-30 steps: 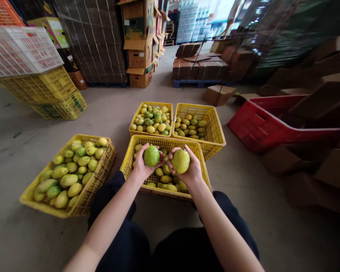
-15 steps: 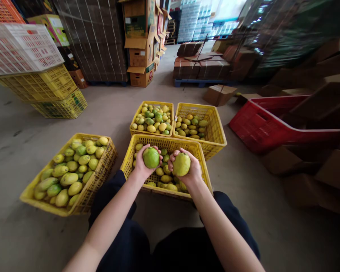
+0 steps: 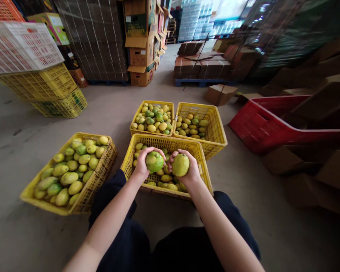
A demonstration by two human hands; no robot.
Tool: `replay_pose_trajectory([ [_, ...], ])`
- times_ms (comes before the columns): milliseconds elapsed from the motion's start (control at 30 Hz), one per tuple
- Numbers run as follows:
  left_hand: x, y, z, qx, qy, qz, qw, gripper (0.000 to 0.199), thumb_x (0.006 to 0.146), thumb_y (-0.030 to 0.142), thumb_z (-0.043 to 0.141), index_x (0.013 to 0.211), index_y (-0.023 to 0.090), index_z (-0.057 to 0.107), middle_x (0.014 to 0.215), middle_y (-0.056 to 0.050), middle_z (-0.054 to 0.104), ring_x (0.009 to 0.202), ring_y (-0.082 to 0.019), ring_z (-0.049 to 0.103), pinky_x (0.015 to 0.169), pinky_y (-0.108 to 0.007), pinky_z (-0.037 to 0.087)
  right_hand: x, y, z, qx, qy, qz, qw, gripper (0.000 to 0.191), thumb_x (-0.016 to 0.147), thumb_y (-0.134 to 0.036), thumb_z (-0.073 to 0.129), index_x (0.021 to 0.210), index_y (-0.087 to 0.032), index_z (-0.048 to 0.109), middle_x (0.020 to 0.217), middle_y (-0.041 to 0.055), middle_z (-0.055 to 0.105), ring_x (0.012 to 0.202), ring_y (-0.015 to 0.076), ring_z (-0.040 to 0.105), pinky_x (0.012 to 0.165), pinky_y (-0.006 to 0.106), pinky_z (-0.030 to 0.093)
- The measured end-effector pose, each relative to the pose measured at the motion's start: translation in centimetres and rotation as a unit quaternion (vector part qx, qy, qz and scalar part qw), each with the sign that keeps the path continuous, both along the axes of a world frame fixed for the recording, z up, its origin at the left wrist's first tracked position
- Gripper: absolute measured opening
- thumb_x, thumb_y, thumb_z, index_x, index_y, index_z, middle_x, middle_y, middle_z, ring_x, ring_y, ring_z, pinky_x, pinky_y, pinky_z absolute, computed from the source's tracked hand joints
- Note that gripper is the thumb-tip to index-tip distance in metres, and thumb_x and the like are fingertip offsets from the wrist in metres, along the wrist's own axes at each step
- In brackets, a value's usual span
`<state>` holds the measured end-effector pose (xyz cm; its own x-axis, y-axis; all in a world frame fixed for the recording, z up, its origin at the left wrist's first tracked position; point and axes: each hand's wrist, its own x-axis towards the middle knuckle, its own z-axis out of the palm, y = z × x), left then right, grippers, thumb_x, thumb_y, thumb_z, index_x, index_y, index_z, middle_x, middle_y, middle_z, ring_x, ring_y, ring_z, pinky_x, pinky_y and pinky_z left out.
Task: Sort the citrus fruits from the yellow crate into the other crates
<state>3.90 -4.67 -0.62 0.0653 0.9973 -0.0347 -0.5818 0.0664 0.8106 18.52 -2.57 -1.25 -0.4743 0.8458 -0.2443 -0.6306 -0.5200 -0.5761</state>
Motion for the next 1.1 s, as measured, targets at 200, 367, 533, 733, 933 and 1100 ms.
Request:
replay_pose_trajectory([
  [200,-0.3,0.4,0.0,-0.075,-0.079,-0.02,0.994,0.041,0.075,0.038,0.039,0.065,0.009,0.067,0.059,-0.01,0.063,0.052,-0.021,0.062,0.043,-0.028,0.046,-0.3,0.0,0.1,-0.06,0.018,-0.048,0.997,0.026,0.079,-0.037,0.052,0.064,-0.017,0.059,0.055,0.0032,0.06,0.046,0.0164,0.057,0.042,0.026,0.046],
  [367,-0.6,0.6,0.3,-0.199,-0.162,0.035,0.966,0.039,0.079,0.033,0.035,0.081,0.009,0.067,0.071,-0.011,0.067,0.063,-0.022,0.066,0.049,-0.029,0.051,-0.4,-0.1,-0.2,-0.122,0.008,-0.113,0.986,0.024,0.081,-0.033,0.048,0.082,-0.015,0.064,0.065,0.0066,0.066,0.055,0.019,0.062,0.05,0.029,0.053],
  [533,-0.4,0.7,0.4,-0.269,-0.196,0.077,0.94,0.036,0.083,0.029,0.041,0.101,0.007,0.064,0.075,-0.013,0.069,0.066,-0.022,0.068,0.054,-0.029,0.056,-0.5,0.0,-0.6,-0.111,0.018,-0.088,0.99,0.024,0.08,-0.03,0.05,0.094,-0.014,0.062,0.071,0.0082,0.068,0.057,0.0197,0.062,0.045,0.028,0.05],
  [733,-0.6,0.8,0.4,-0.293,-0.201,0.064,0.933,0.037,0.087,0.032,0.042,0.103,0.006,0.063,0.077,-0.014,0.069,0.063,-0.02,0.067,0.049,-0.024,0.054,-0.4,0.7,-1.7,-0.109,0.002,-0.039,0.993,0.02,0.083,-0.036,0.052,0.092,-0.019,0.058,0.067,0.0044,0.066,0.045,0.0136,0.055,0.031,0.019,0.033],
  [933,-0.9,0.8,0.6,-0.265,-0.246,0.058,0.93,0.033,0.084,0.029,0.044,0.095,0.006,0.065,0.079,-0.015,0.07,0.073,-0.023,0.069,0.06,-0.028,0.058,-1.0,0.7,-4.6,-0.176,-0.064,-0.08,0.979,0.015,0.085,-0.035,0.05,0.083,-0.021,0.054,0.062,0.0015,0.064,0.047,0.0145,0.058,0.036,0.019,0.035],
  [1100,-2.0,1.3,0.1,-0.278,-0.358,0.144,0.88,0.032,0.081,0.022,0.047,0.106,0.01,0.063,0.082,-0.01,0.071,0.082,-0.023,0.07,0.071,-0.033,0.059,-1.6,0.6,-9.0,-0.233,-0.253,-0.041,0.938,0.022,0.089,-0.034,0.04,0.075,-0.02,0.05,0.058,0.0022,0.06,0.049,0.016,0.058,0.042,0.021,0.036],
])
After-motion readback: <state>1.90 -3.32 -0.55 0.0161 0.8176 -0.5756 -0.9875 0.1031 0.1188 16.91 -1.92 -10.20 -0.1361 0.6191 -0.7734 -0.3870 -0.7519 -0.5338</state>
